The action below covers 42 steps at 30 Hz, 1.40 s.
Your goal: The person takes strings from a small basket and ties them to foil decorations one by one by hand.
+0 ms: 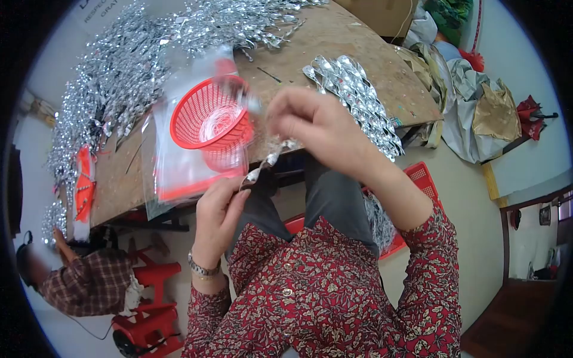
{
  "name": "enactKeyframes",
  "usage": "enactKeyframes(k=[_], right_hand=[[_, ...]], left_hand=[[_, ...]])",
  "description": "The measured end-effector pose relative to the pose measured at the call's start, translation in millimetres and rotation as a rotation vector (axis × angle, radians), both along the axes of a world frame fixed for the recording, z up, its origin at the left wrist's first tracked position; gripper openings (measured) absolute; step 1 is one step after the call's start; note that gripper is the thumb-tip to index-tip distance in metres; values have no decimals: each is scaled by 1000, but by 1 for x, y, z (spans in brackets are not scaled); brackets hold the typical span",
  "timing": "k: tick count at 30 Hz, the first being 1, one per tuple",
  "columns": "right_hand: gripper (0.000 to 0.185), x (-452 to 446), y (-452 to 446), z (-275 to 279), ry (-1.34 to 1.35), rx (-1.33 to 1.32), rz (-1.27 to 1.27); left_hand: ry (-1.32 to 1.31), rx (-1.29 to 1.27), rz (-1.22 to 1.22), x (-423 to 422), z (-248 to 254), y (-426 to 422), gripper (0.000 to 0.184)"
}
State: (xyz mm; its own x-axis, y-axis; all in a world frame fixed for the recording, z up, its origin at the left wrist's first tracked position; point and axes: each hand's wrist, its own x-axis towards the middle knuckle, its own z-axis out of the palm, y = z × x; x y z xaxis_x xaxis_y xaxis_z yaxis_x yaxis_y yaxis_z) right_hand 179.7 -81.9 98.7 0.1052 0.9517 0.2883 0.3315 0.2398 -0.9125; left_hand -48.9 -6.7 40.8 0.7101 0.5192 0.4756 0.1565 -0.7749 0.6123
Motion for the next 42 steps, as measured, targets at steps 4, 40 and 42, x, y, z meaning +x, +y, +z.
enactKeyframes(k=[4, 40, 42], right_hand=[[12, 35, 28, -16, 360, -138, -121], [27, 56, 102, -93, -502, -357, -381], [26, 56, 100, -93, -564, -324, -388]], left_hand=[[-14, -614, 26, -3, -13, 1, 19], [-100, -964, -44, 12, -29, -2, 20], [-94, -943, -52, 12, -27, -3, 20]])
